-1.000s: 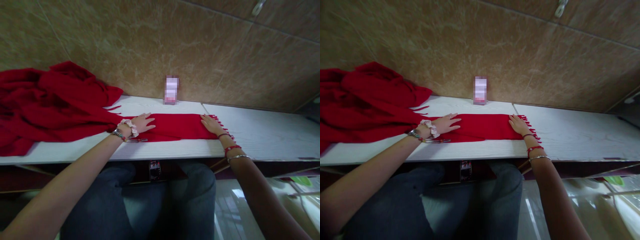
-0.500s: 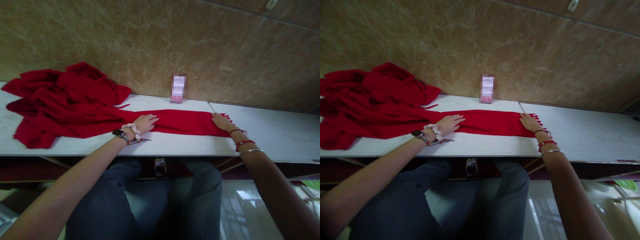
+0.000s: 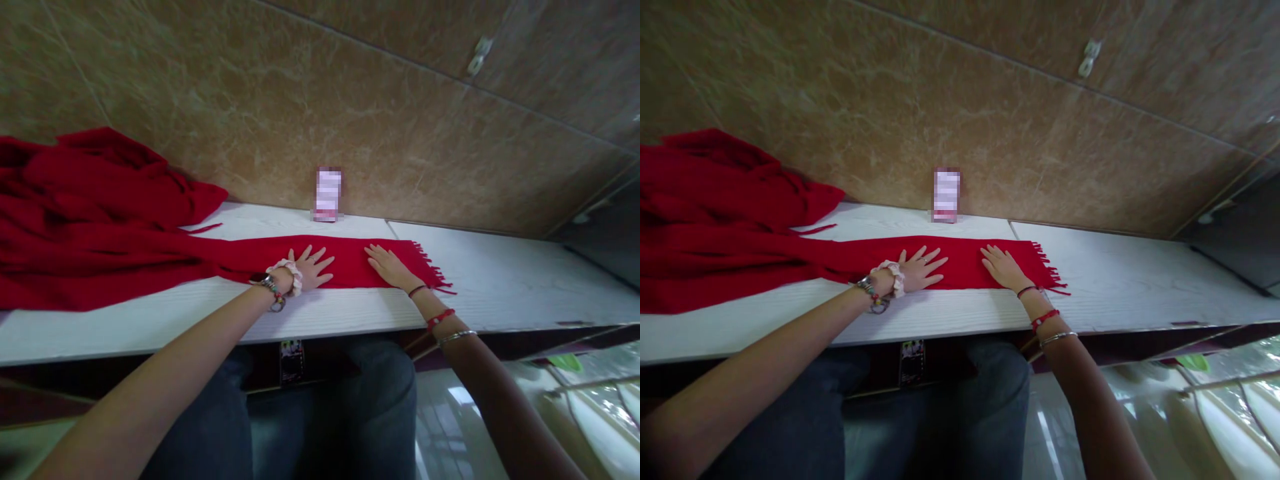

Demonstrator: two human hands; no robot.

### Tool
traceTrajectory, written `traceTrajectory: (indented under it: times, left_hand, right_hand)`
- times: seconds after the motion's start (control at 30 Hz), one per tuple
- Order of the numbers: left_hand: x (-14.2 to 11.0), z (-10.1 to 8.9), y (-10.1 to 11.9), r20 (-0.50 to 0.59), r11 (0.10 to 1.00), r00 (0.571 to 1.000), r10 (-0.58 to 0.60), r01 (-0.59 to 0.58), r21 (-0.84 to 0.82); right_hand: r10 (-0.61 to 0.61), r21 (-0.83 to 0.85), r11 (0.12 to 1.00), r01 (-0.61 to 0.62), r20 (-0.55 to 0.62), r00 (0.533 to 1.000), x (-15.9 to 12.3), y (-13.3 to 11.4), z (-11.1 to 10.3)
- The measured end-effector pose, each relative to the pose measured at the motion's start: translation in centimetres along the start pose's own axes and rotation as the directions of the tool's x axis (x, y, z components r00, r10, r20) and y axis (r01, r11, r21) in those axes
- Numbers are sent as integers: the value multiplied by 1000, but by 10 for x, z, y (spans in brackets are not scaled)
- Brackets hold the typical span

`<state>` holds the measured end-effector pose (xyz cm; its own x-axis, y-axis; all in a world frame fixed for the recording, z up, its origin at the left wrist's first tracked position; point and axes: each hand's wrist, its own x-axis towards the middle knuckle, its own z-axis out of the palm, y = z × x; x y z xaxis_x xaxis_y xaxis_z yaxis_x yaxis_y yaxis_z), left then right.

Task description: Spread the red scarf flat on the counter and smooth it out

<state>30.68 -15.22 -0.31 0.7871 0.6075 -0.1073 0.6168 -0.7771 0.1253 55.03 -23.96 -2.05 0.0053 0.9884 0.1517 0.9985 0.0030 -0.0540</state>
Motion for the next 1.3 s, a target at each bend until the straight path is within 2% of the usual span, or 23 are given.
traceTrajectory:
  times: [0.13,0.23,0.33,0.4,0.5,0.57,0.7,0.77,0.83,0.9,0.97,1.07,1.17,1.23,1.3]
  left_hand:
    - [-1,0,-6,25,1000,1000,5,-5,-3]
    - [0,3,-10,4,1000,1000,14,-13,-6]
    - [0,5,-10,-29,1000,999,12,-12,-3]
    - [0,5,-8,-75,999,996,38,-36,19]
    - [-1,5,-3,-120,989,983,142,-137,50]
    - [-2,5,-1,-95,986,981,167,-164,42]
    - [-6,4,-3,-52,989,988,145,-143,42]
    - [-10,2,-6,-61,987,986,157,-154,49]
    - [-14,-1,-8,-74,982,980,182,-178,62]
    - [-18,-5,-12,-83,973,972,221,-214,86]
    - [-24,-10,-16,-94,961,961,261,-249,120]
    - [-34,-17,-28,-127,950,951,281,-256,181]
    - [-48,-20,-47,-159,949,954,254,-214,233]
    - [-59,-19,-60,-164,949,961,224,-176,262]
    - [-69,-16,-73,-171,949,966,196,-143,280]
  right_hand:
    - [151,-54,987,-152,-16,988,-21,59,-4]
    - [253,-75,963,-257,-55,966,-31,86,-9]
    - [290,-31,954,-298,-155,944,-33,84,-17]
    - [221,-5,974,-227,-198,955,-31,69,-20]
    - [60,-16,998,-62,-118,991,-32,46,-17]
    - [31,-45,998,-33,-39,999,-37,41,-11]
    - [93,-122,988,-93,-7,996,-55,64,-6]
    - [190,-135,972,-191,-19,982,-62,77,-8]
    - [281,-110,951,-289,-84,956,-62,78,-13]
    - [252,-45,964,-263,-167,953,-55,62,-17]
    - [113,34,994,-109,-209,971,-41,30,-19]
    - [-84,129,986,109,-184,979,-13,-34,-18]
    - [-259,166,944,286,-166,951,13,-89,-13]
    - [-311,194,919,343,-176,934,23,-112,-7]
    - [-324,223,906,360,-183,928,28,-122,0]
